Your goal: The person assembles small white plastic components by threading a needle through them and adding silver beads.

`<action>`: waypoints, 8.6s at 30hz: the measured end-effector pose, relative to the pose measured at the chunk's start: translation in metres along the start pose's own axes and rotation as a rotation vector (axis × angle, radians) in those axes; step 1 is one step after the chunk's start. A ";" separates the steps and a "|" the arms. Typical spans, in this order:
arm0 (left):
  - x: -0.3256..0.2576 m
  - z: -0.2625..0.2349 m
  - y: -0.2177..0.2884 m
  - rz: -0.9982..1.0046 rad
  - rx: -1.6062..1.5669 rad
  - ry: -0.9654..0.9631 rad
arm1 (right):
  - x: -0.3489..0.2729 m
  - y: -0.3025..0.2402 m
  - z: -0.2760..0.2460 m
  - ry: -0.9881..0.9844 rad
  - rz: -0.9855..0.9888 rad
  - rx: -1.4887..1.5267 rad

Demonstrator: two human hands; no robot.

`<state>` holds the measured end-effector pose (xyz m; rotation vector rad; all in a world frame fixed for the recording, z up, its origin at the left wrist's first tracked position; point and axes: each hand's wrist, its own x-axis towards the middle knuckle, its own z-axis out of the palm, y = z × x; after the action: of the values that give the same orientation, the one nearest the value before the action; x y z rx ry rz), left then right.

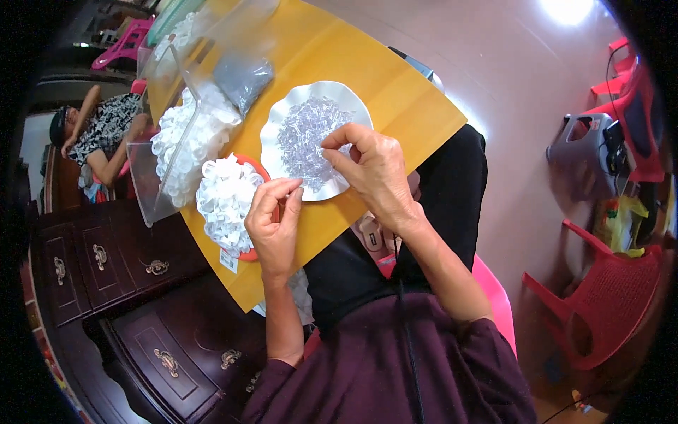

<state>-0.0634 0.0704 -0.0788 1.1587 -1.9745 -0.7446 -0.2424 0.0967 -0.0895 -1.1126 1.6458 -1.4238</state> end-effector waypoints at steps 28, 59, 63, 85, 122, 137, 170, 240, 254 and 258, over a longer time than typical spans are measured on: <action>-0.097 -0.033 0.055 -0.297 -0.643 -0.024 | -0.115 -0.035 -0.005 -0.267 0.206 0.525; -0.163 -0.053 0.030 -0.039 -0.155 0.017 | -0.161 -0.025 0.008 -0.418 -0.348 -0.096; -0.166 -0.056 0.026 -0.083 -0.184 -0.005 | -0.159 -0.024 0.008 -0.479 -0.348 -0.153; -0.084 -0.115 -0.075 -0.276 0.282 0.323 | -0.095 0.014 0.035 -0.295 0.120 0.003; -0.114 -0.038 -0.030 -0.423 -1.151 0.166 | -0.099 -0.023 0.048 -0.392 0.136 0.277; -0.095 -0.029 -0.012 -0.585 -1.107 0.001 | -0.085 -0.010 0.033 -0.377 -0.030 0.337; -0.092 -0.028 -0.022 -0.428 -1.184 -0.120 | -0.091 -0.016 0.027 -0.324 -0.014 0.254; 0.117 -0.155 -0.096 0.131 0.541 0.264 | 0.079 0.001 0.011 -0.070 -0.296 -0.558; 0.116 -0.144 -0.097 0.072 0.463 0.304 | 0.084 -0.004 0.018 -0.168 -0.159 -0.489; 0.114 -0.145 -0.101 0.086 0.476 0.296 | 0.068 -0.008 0.010 -0.122 -0.155 -0.403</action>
<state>0.0635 -0.0927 -0.0393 1.3525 -1.9804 -0.0428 -0.2592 0.0299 -0.0805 -1.5488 1.8380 -1.1139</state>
